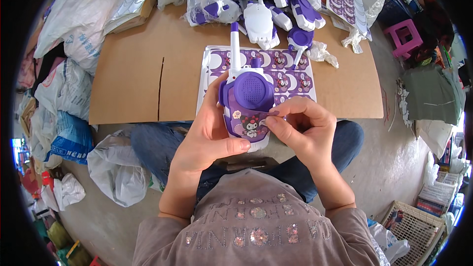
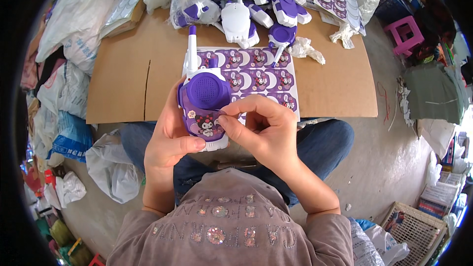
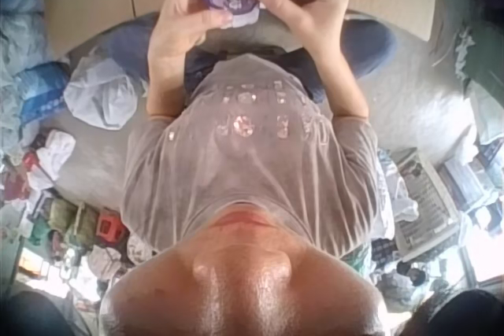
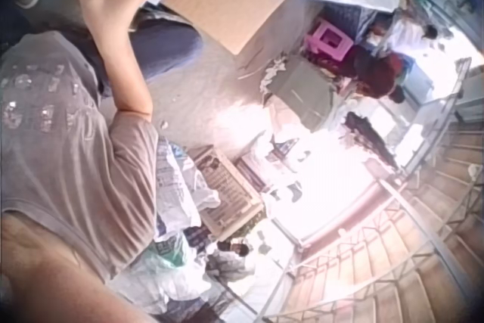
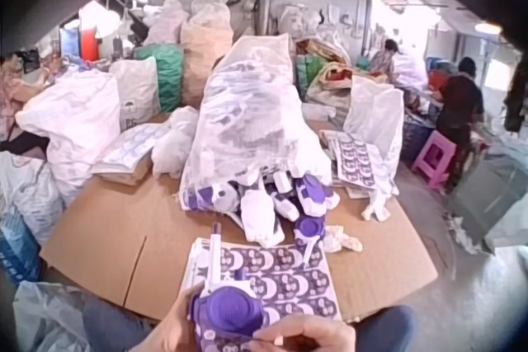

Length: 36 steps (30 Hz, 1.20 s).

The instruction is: Applying decorative stickers to toy walkie-talkies at a factory workstation.

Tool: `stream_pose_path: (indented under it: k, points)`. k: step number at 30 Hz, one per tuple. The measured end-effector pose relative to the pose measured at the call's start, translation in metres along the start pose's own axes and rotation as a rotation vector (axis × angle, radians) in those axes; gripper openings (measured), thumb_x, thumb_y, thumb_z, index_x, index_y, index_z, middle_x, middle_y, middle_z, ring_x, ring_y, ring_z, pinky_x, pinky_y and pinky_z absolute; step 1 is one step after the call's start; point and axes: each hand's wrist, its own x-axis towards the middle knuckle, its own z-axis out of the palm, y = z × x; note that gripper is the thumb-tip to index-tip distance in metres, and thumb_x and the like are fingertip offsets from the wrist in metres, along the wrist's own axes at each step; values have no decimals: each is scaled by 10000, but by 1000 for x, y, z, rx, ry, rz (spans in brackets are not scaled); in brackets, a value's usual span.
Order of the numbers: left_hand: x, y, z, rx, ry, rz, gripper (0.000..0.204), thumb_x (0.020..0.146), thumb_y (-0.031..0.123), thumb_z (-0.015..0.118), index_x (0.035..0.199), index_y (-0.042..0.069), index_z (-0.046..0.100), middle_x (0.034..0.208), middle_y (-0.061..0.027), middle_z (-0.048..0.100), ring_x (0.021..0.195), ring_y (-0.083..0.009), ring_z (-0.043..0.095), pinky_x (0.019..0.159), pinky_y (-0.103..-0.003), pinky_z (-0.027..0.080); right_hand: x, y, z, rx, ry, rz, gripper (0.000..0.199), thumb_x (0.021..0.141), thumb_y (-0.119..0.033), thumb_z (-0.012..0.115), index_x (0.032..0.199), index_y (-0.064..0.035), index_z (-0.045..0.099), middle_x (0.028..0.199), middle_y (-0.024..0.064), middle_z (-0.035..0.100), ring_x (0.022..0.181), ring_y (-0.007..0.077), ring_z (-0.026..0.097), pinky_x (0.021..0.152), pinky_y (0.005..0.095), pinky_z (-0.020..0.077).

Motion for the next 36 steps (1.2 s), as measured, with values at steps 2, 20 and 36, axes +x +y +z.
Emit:
stream_pose_path:
  k: [2, 20, 36]
  points:
    - [0, 0, -2, -18, -22, -13, 1090, 671, -69, 752, 1543, 74, 114, 1420, -128, 400, 1323, -251, 453, 1100, -392, 379, 0, 0, 0, -9, 2, 2, 154, 802, 35, 775, 892, -12, 660, 900, 25, 689, 731, 21, 581, 630, 155, 442]
    - [-2, -4, 4, 23, 26, 28, 1077, 698, -98, 724, 1548, 104, 95, 1428, -137, 391, 1318, -257, 456, 1090, -400, 395, 2, -8, 7, -105, 55, -17, 109, 804, 10, 754, 889, -7, 689, 756, -46, 620, 593, -23, 451, 510, 154, 306]
    - [0, 13, 9, 73, 33, 65, 946, 714, -127, 572, 1525, 74, 129, 1409, -142, 431, 1295, -259, 500, 1025, -389, 467, 13, -5, 5, -302, 72, -302, 751, 654, -121, 887, 1340, -88, 585, 1261, 116, 581, 646, 72, 560, 508, 210, 435]
